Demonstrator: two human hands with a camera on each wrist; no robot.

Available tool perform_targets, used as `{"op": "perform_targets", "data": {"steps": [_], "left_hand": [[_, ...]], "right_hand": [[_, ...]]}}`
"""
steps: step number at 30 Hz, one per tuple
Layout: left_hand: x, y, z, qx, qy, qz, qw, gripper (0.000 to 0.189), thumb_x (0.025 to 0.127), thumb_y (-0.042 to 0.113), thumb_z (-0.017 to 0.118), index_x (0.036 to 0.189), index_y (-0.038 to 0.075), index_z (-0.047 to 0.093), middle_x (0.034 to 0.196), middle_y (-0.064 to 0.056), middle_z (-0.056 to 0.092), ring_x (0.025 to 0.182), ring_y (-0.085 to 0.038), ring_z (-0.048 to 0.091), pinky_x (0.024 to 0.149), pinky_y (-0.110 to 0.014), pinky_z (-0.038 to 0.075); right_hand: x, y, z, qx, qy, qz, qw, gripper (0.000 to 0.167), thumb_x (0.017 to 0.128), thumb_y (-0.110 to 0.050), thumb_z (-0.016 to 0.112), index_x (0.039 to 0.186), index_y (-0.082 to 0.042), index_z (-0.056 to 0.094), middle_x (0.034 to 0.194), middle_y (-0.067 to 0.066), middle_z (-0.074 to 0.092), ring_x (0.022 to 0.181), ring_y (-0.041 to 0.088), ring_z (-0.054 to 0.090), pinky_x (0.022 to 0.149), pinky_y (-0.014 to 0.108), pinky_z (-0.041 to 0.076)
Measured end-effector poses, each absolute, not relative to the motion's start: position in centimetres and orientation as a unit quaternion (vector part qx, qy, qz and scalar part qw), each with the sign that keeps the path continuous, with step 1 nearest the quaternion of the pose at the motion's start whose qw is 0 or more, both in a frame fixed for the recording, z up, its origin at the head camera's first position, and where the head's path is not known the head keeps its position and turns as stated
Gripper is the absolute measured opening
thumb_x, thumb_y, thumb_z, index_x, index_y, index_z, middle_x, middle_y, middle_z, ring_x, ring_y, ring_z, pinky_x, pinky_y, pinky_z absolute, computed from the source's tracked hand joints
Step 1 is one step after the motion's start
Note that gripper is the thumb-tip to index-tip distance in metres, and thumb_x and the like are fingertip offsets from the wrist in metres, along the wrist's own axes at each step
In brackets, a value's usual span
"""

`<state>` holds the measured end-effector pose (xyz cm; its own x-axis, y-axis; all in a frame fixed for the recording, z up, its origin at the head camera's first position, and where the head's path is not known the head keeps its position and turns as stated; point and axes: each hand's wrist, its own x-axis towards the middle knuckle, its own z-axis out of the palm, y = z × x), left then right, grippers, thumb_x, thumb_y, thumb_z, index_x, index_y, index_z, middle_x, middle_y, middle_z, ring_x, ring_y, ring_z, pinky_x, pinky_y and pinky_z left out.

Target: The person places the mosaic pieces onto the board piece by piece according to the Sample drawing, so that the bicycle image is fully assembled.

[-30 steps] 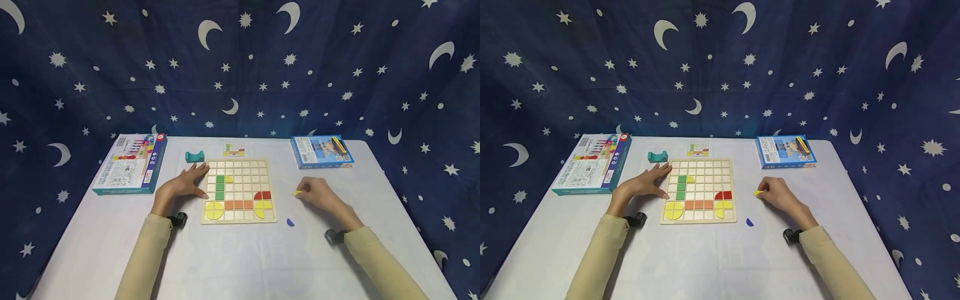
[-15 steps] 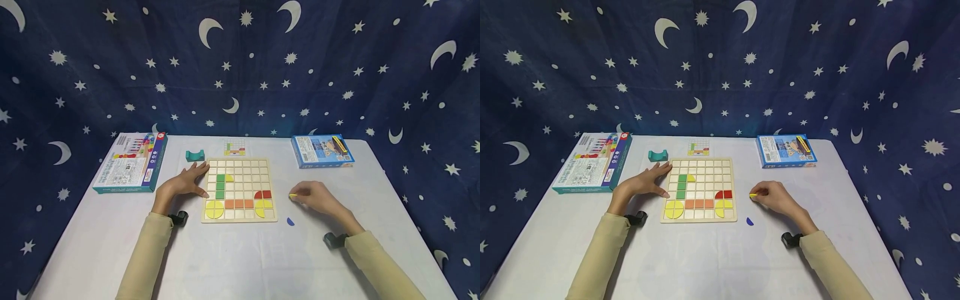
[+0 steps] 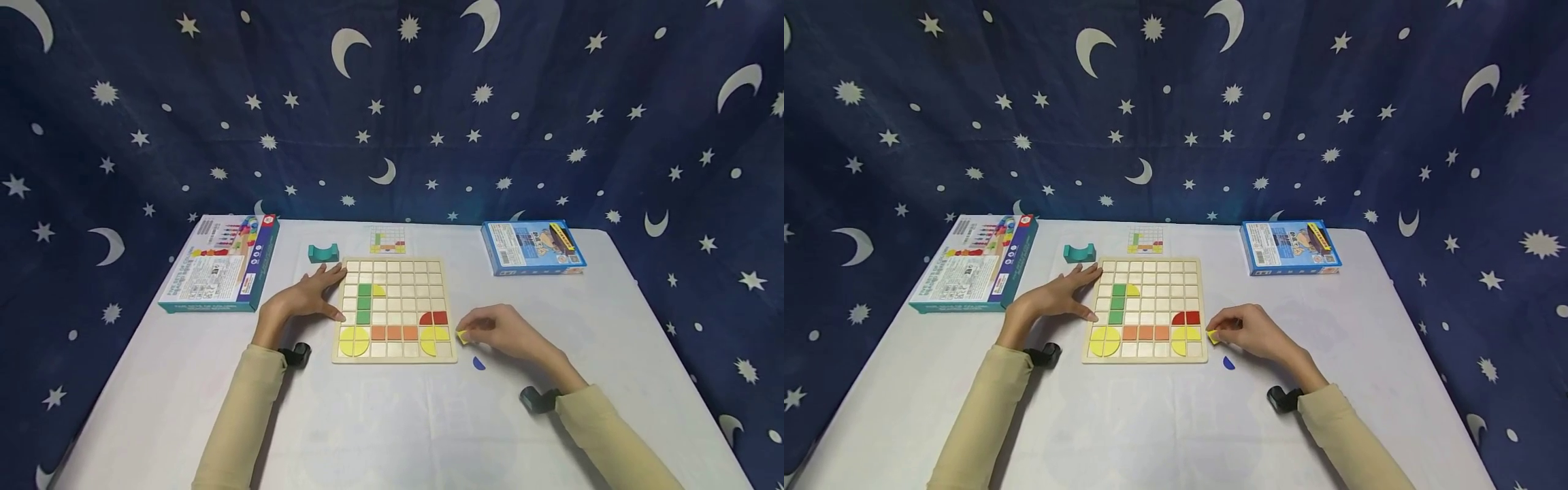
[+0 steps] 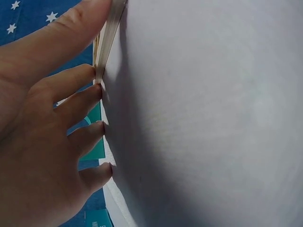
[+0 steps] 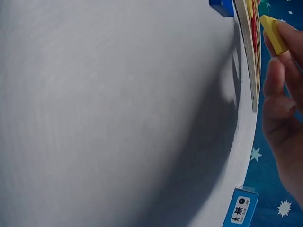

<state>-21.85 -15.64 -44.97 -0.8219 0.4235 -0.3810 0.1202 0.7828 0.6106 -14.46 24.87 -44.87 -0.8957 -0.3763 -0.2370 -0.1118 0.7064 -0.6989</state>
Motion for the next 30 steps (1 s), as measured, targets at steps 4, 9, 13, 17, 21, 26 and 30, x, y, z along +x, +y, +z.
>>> {"op": "perform_targets", "data": {"steps": [4,9,13,17,21,26,30], "left_hand": [[-22.0,-15.5,-44.8,0.160,0.909,0.289,0.255,0.109,0.078,0.028,0.090,0.164,0.010,0.025,0.173,-0.013,0.011,0.160,-0.038,-0.004,0.127,-0.061,-0.006],[-22.0,-15.6,-44.8,0.151,0.910,0.292,0.254,0.109,0.078,0.027,0.090,0.164,0.010,0.025,0.173,-0.012,0.011,0.160,-0.038,-0.005,0.126,-0.062,-0.006],[-21.9,-15.7,-44.6,0.147,0.911,0.291,0.253,0.109,0.078,0.027,0.090,0.164,0.011,0.025,0.173,-0.012,0.010,0.160,-0.038,-0.005,0.126,-0.063,-0.007],[-22.0,-15.8,-44.6,0.152,0.910,0.288,0.255,0.109,0.078,0.028,0.090,0.164,0.011,0.024,0.173,-0.012,0.010,0.160,-0.037,-0.006,0.127,-0.062,-0.007],[-22.0,-15.9,-44.8,0.154,0.910,0.287,0.257,0.110,0.078,0.028,0.090,0.164,0.011,0.024,0.173,-0.013,0.010,0.160,-0.037,-0.006,0.127,-0.061,-0.007],[-22.1,-15.8,-45.0,0.159,0.908,0.292,0.257,0.110,0.078,0.030,0.090,0.164,0.011,0.024,0.173,-0.013,0.010,0.160,-0.037,-0.006,0.127,-0.061,-0.007],[-22.0,-15.8,-45.1,0.160,0.907,0.292,0.259,0.110,0.079,0.029,0.090,0.164,0.010,0.024,0.173,-0.014,0.010,0.160,-0.038,-0.005,0.127,-0.061,-0.007]], "right_hand": [[-14.3,24.7,-44.9,-0.141,0.899,-0.367,0.192,0.024,0.093,-0.009,0.073,0.114,-0.018,0.079,0.099,-0.003,0.075,0.090,0.020,0.060,0.079,0.029,0.053],[-14.3,24.4,-45.0,-0.153,0.879,-0.396,0.216,0.028,0.095,-0.004,0.067,0.120,-0.015,0.076,0.097,0.000,0.073,0.083,0.019,0.063,0.072,0.024,0.054],[-14.3,23.9,-45.0,-0.156,0.862,-0.425,0.230,0.023,0.096,-0.003,0.067,0.116,-0.010,0.075,0.093,0.002,0.075,0.077,0.019,0.069,0.074,0.023,0.057],[-14.1,23.1,-44.9,-0.148,0.863,-0.428,0.226,0.017,0.095,-0.009,0.071,0.111,-0.007,0.076,0.086,0.001,0.076,0.074,0.019,0.070,0.073,0.024,0.057],[-13.8,22.2,-45.1,-0.137,0.865,-0.426,0.225,0.015,0.094,-0.011,0.072,0.108,-0.008,0.076,0.081,0.000,0.076,0.072,0.018,0.070,0.068,0.026,0.056],[-13.4,21.6,-45.6,-0.129,0.870,-0.422,0.219,0.012,0.094,-0.009,0.072,0.105,-0.007,0.076,0.077,-0.001,0.074,0.069,0.017,0.068,0.062,0.024,0.052],[-13.2,21.5,-45.7,-0.132,0.875,-0.413,0.213,0.011,0.093,-0.010,0.073,0.103,-0.006,0.076,0.075,-0.002,0.073,0.067,0.017,0.067,0.059,0.023,0.049]]}}
